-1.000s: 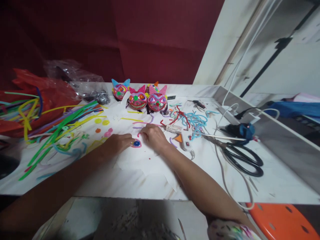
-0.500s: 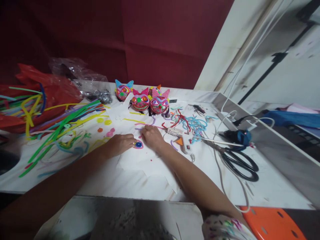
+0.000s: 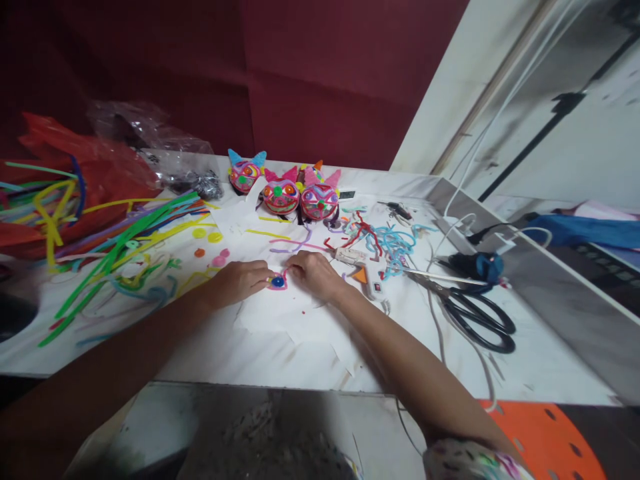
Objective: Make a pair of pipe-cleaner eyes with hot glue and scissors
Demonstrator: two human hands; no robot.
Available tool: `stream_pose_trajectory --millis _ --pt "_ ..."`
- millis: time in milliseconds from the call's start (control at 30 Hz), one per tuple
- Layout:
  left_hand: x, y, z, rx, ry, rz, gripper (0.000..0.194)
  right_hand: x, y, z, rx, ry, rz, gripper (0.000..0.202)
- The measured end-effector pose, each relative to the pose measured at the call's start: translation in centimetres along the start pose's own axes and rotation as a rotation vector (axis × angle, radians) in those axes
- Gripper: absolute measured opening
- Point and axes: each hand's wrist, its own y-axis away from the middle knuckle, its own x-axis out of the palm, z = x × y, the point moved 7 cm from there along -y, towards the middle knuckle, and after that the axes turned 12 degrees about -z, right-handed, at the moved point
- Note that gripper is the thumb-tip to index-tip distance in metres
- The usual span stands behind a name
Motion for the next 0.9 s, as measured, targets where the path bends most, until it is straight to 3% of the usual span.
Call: stream_pose_trajectory --millis 367,600,900 --pt "0.0 -0.3 -0.3 0.067 -0.104 0.026 0.015 0.2 1.0 -0.4 0.066 -0.119 -0.067 0.020" --pt "-0.1 -0.1 -0.3 0.105 -0.056 0.015 0.021 0.7 1.4 -0.7 0.049 -0.145 -0.050 0.023" --pt "1.1 0.5 1.4 -0.145 0.161 0.026 0.023 0.1 1.6 -0.4 0.075 -0.127 -0.061 0.021"
